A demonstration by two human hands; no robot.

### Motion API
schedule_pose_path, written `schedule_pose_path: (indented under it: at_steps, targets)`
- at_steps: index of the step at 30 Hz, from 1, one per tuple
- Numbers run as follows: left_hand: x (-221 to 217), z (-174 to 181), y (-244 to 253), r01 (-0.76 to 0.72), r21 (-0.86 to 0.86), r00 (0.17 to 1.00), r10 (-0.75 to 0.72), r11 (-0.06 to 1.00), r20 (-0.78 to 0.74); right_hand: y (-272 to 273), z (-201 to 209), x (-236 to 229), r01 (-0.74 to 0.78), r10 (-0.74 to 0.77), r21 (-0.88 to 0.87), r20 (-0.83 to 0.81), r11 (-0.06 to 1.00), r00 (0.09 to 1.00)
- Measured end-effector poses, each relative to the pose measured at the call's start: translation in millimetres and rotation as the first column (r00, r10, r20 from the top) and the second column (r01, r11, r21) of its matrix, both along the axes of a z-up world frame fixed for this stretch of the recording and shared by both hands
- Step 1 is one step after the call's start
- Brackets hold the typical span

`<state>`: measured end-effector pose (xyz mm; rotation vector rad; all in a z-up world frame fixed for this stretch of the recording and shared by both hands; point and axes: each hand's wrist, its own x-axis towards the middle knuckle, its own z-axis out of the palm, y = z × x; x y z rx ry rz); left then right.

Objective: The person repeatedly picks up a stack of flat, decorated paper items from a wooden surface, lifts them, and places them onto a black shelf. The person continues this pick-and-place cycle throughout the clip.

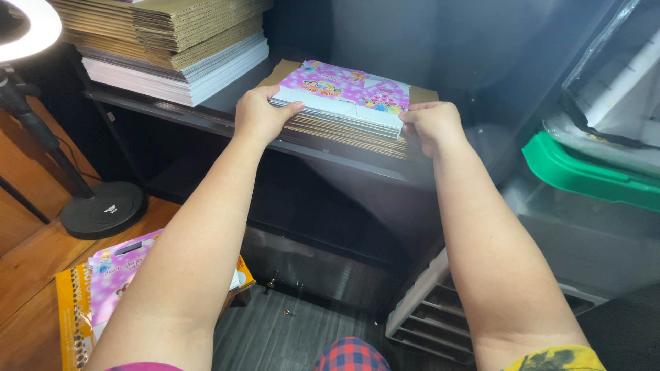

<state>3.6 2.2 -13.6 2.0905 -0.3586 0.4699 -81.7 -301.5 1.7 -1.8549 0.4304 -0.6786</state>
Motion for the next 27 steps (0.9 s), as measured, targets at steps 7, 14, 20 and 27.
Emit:
schedule_pose_path:
  at_steps: [7,14,20,27]
  targets:
    - [-1,-2,-1,-0.032,-0.006,0.999,0.032,0.999,-0.010,-17,-9,20,-0.004,0.004,-0.052,-0.008,0.999,1.000]
    - [-24,-13,21,-0.050,-0.110,0.961,0.077,0.993,0.265,-14,39,-18,0.000,-0.125,0.349,0.336,0.937,0.934]
    - [-71,-80,81,-0.076,-0.209,0.914,0.151,0.975,0.375,36,59,-88,-0.298,-0.004,0.450,0.558,0.841,0.830]
    - [-122,-211,182,-0.277,-0.364,0.940,0.329,0.889,0.090,105,-9,-106,-0.660,0.374,0.247,0.662,0.710,0.650]
